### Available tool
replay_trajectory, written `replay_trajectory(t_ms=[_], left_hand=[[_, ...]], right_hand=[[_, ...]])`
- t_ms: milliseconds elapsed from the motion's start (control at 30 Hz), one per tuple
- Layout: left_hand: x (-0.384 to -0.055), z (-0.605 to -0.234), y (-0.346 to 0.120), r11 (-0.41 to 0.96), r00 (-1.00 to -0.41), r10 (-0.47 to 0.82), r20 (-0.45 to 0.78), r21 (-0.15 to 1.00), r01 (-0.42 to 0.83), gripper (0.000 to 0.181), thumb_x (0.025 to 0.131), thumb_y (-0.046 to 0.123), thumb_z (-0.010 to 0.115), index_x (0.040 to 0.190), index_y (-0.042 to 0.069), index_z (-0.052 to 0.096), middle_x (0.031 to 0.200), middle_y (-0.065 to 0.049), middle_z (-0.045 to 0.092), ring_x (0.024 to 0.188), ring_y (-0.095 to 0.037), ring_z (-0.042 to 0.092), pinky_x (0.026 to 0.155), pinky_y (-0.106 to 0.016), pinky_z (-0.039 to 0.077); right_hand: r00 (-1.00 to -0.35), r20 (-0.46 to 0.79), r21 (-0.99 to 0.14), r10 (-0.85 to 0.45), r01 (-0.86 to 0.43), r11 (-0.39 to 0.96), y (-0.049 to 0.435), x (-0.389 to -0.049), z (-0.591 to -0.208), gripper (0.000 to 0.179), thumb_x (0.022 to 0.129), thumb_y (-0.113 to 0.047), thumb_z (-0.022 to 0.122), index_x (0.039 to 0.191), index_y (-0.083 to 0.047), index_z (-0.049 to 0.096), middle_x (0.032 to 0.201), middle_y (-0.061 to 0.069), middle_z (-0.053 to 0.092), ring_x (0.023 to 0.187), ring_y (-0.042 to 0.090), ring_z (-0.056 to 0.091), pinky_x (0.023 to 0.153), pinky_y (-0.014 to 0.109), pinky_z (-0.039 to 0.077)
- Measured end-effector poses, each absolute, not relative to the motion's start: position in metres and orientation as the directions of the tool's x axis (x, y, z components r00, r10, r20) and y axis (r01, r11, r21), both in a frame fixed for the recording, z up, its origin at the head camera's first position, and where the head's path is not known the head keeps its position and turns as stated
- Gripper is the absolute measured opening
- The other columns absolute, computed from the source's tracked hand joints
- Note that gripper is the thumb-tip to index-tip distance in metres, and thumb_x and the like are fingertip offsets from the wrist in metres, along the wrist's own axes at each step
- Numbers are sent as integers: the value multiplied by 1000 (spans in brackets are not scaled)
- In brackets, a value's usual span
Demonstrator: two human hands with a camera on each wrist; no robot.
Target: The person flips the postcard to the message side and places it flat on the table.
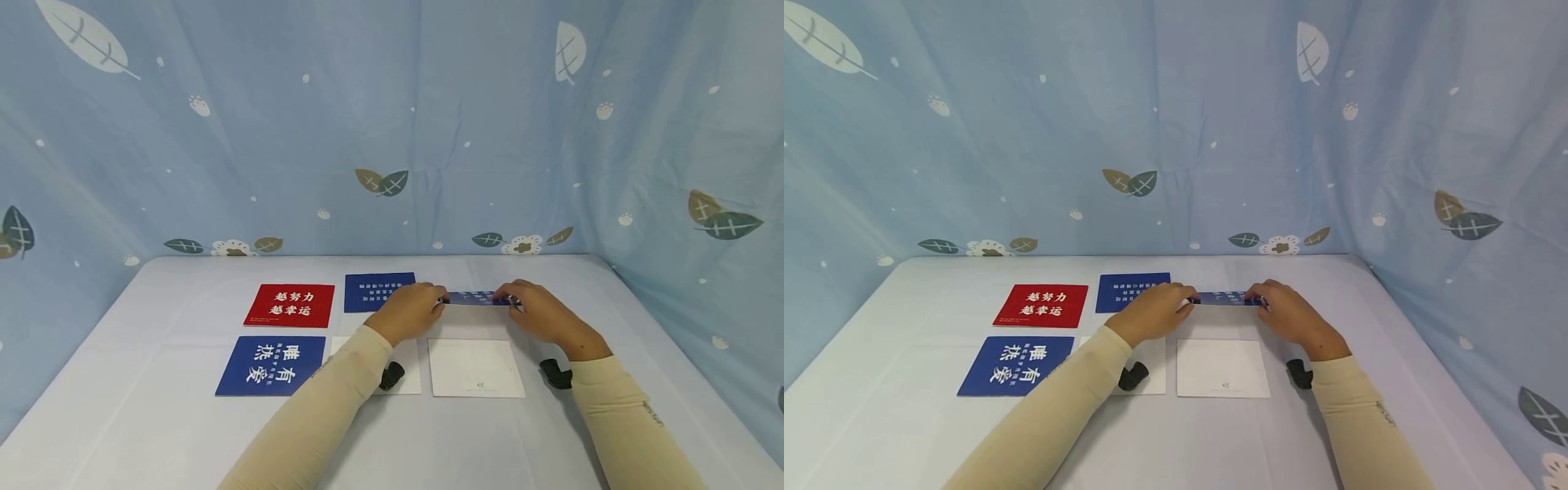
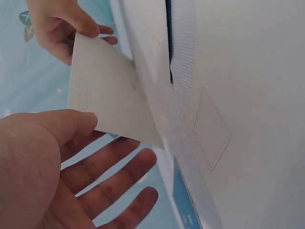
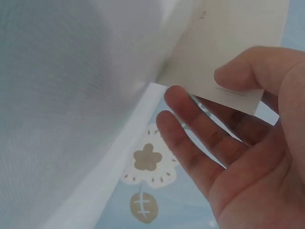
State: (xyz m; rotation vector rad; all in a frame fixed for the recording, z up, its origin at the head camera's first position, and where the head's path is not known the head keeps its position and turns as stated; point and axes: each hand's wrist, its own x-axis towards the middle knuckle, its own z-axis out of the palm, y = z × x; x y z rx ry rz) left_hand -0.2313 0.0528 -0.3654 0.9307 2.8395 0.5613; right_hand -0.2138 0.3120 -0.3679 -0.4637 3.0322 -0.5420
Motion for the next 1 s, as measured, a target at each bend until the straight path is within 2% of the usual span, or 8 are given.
replay_trajectory(t_ms=[67, 267, 333, 533, 1000], left_hand=[[-232, -365, 53, 744, -812, 583, 25, 385, 546, 30, 104, 22, 54, 132, 15, 65, 127, -1, 70, 91, -12, 61, 84, -26, 52], [-234, -364, 50, 739, -814, 579, 44, 392, 547, 30, 105, 21, 53, 130, 14, 66, 124, -3, 71, 101, -14, 66, 92, -30, 55], [-234, -363, 49, 733, -813, 580, 48, 403, 547, 30, 105, 21, 52, 130, 13, 66, 122, -3, 71, 104, -15, 67, 94, -32, 55], [-237, -365, 49, 718, -818, 571, 70, 440, 539, 29, 105, 21, 51, 128, 12, 67, 115, -2, 73, 97, -13, 66, 92, -30, 55], [-238, -366, 47, 688, -838, 537, 98, 524, 503, 28, 104, 17, 55, 128, 12, 67, 117, -2, 73, 104, -14, 68, 93, -28, 56]], right_hand=[[-954, 41, -345, -296, -291, 892, 312, -214, -366, 31, 91, 7, 56, 119, -1, 67, 121, 20, 67, 110, 36, 64, 95, 55, 53], [-949, 89, -356, -302, -314, 880, 311, -214, -363, 25, 92, 6, 60, 115, 2, 67, 113, 18, 71, 102, 33, 66, 90, 53, 55], [-949, 99, -364, -299, -314, 877, 312, -214, -363, 24, 92, 5, 60, 115, 1, 68, 112, 17, 71, 103, 33, 65, 91, 53, 54], [-953, 116, -388, -280, -303, 871, 313, -214, -364, 21, 95, 2, 60, 114, 0, 68, 112, 18, 71, 107, 36, 65, 93, 56, 53], [-965, 117, -441, -236, -263, 858, 314, -217, -368, 23, 96, 0, 59, 118, 4, 65, 117, 22, 68, 110, 41, 66, 93, 54, 54]])
